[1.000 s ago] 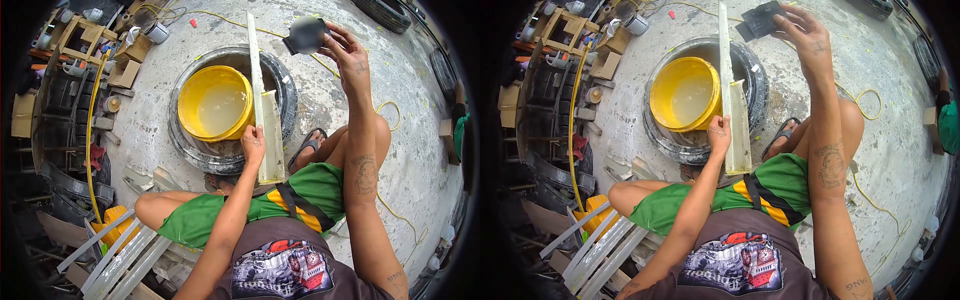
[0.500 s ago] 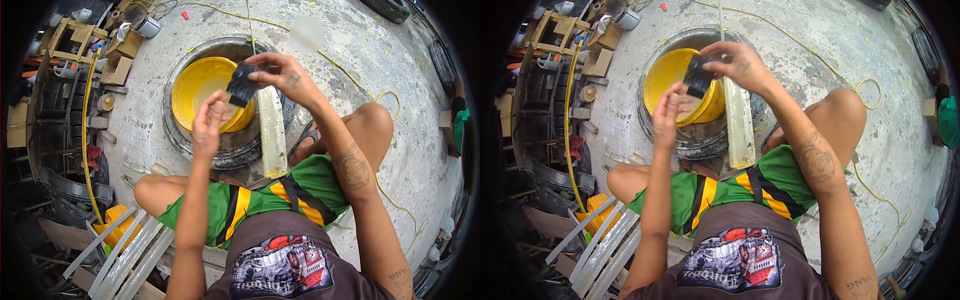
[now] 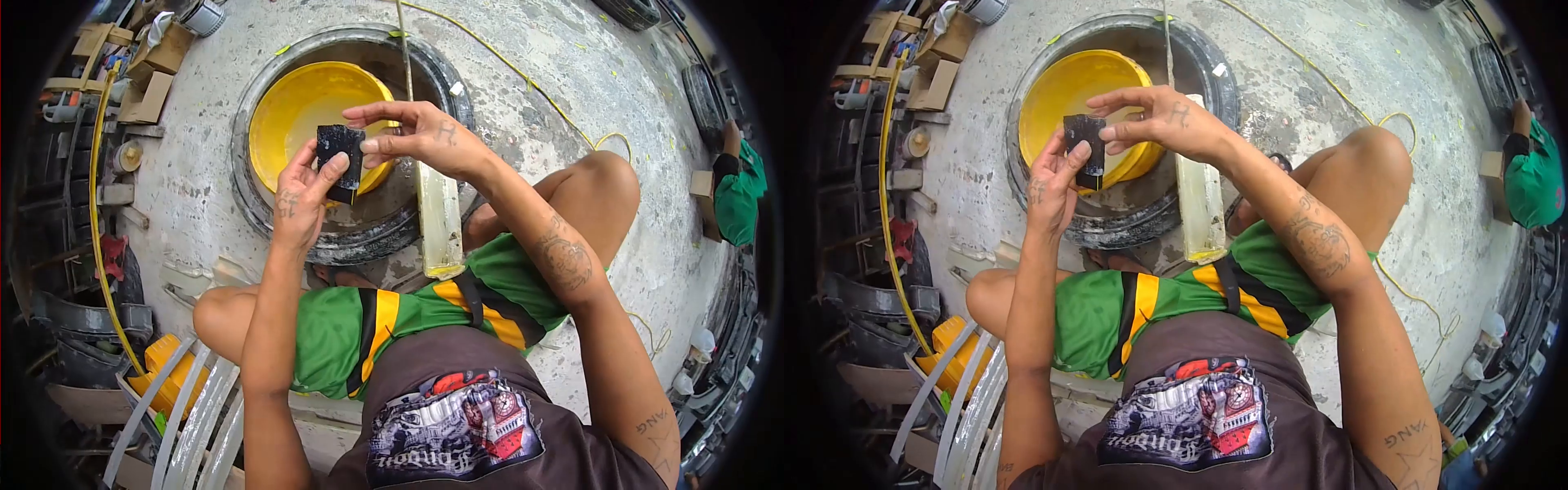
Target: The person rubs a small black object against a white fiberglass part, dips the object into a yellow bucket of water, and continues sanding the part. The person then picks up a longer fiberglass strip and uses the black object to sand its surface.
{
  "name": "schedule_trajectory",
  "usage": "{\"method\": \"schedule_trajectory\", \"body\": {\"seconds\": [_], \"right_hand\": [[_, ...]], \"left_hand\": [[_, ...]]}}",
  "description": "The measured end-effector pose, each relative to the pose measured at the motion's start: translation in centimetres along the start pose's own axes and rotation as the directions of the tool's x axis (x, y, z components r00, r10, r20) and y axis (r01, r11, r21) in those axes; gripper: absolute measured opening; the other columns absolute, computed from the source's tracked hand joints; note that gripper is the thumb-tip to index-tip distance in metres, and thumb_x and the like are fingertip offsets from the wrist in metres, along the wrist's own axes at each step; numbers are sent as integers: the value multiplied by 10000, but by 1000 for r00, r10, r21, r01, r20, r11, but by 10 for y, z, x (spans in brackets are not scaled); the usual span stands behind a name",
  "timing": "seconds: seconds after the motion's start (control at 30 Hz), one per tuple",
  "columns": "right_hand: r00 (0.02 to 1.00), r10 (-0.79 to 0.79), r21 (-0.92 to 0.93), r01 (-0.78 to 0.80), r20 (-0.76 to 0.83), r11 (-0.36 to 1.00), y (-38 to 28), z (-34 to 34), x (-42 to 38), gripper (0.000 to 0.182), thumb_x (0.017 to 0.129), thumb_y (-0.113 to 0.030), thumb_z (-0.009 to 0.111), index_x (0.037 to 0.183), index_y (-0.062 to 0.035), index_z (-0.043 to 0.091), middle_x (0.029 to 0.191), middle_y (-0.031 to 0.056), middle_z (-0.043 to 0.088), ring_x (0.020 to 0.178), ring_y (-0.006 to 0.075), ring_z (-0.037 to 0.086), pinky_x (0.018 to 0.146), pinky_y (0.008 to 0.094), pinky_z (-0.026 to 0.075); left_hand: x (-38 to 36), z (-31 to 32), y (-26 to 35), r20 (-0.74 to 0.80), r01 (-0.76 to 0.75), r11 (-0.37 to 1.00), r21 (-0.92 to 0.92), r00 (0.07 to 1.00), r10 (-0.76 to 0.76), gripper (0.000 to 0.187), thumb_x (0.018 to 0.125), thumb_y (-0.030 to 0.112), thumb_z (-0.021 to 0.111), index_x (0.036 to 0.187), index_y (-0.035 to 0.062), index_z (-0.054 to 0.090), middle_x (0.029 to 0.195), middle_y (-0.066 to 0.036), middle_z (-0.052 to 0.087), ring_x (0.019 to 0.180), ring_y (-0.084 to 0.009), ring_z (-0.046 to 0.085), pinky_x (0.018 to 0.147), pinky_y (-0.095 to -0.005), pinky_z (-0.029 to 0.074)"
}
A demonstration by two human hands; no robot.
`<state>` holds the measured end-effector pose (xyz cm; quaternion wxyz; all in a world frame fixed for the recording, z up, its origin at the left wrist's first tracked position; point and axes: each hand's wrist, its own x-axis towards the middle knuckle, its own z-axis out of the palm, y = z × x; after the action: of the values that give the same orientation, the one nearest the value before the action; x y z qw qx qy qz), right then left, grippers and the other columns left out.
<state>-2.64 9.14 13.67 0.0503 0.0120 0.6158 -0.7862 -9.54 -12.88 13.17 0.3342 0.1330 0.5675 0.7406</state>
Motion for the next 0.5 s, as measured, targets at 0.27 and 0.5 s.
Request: {"method": "schedule_trajectory", "body": {"seconds": [0.27,0.5], "right_hand": [[998,66,-81,-67,-21,994,26,18,9,498,985,-208,751,1418,1,621,1072,134,774,934,186,774,877,293,591],[985,151,-43,-155,-78,987,16,22,17,485,952,-180,787,1352,47,632,997,109,767,869,155,746,827,287,589]], "left_hand": [[-4,-12,-4,27,131,981,-146,991,-128,645,1022,185,707,1569,17,410,1256,-74,666,1119,-145,672,789,-277,592],[-4,-20,1,64,46,977,206,996,-60,970,855,241,887,1617,34,323,1218,-40,640,881,-96,651,646,-219,522]]}}
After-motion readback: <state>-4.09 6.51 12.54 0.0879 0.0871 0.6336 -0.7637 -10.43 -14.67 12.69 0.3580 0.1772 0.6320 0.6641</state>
